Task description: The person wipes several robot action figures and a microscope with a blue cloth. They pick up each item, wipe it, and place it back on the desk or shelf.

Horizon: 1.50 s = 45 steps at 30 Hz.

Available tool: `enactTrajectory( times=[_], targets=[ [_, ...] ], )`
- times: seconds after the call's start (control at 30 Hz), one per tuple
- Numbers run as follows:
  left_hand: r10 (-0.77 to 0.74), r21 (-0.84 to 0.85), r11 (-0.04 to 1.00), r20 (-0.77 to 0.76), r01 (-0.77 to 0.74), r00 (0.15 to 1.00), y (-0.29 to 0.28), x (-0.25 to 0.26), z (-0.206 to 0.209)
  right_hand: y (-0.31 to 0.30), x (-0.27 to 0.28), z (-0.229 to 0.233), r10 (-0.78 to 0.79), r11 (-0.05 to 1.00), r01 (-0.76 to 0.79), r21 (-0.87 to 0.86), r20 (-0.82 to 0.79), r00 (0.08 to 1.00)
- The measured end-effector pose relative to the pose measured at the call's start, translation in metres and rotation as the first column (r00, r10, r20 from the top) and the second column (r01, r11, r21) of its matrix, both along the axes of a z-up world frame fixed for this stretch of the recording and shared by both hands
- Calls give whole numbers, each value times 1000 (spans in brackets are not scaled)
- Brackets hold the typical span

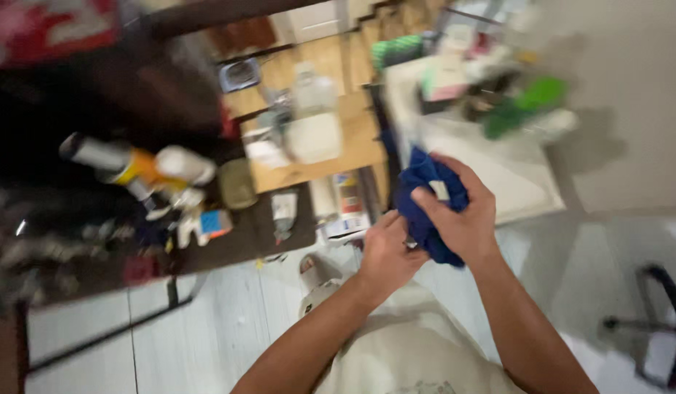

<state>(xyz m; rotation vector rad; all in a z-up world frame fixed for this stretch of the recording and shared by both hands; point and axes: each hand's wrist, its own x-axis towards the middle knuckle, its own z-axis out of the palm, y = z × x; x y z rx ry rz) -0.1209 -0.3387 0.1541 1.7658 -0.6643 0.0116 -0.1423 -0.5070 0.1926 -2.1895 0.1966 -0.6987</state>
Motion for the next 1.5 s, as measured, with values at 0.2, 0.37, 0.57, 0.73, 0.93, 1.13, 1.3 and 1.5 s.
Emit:
enactTrajectory(
  times=[0.2,0.37,0.57,0.73,0.93,1.13,1.3,1.5],
  targets=[
    [149,-156,964,-363,-218,920,79,0,-16,71,60,-27,468,3,-84,996,73,881],
    [544,-66,829,-133,-555,828,152,13,-34,160,77,-83,524,71,62,996,-90,847],
    [651,82,755,17,-650,759,230,3,-67,213,75,-147,827,108,323,940,-266,496],
    [690,144,718,-21,-681,724,275,3,-111,263,99,-192,694,526,62,848,-470,546],
    [839,154,530,-241,-834,488,349,42,-194,290,119,-178,381,911,-189,367,-571,727],
    [851,311,514,-64,-799,522,403,92,-261,309,116,-162,365,904,-147,401,-549,752],
    [835,322,545,-129,-774,535,404,121,-276,316,106,-160,300,932,-91,352,-604,738],
    [841,338,530,-94,-778,533,404,128,-282,320,109,-155,283,907,-3,421,-605,745]
  ],
)
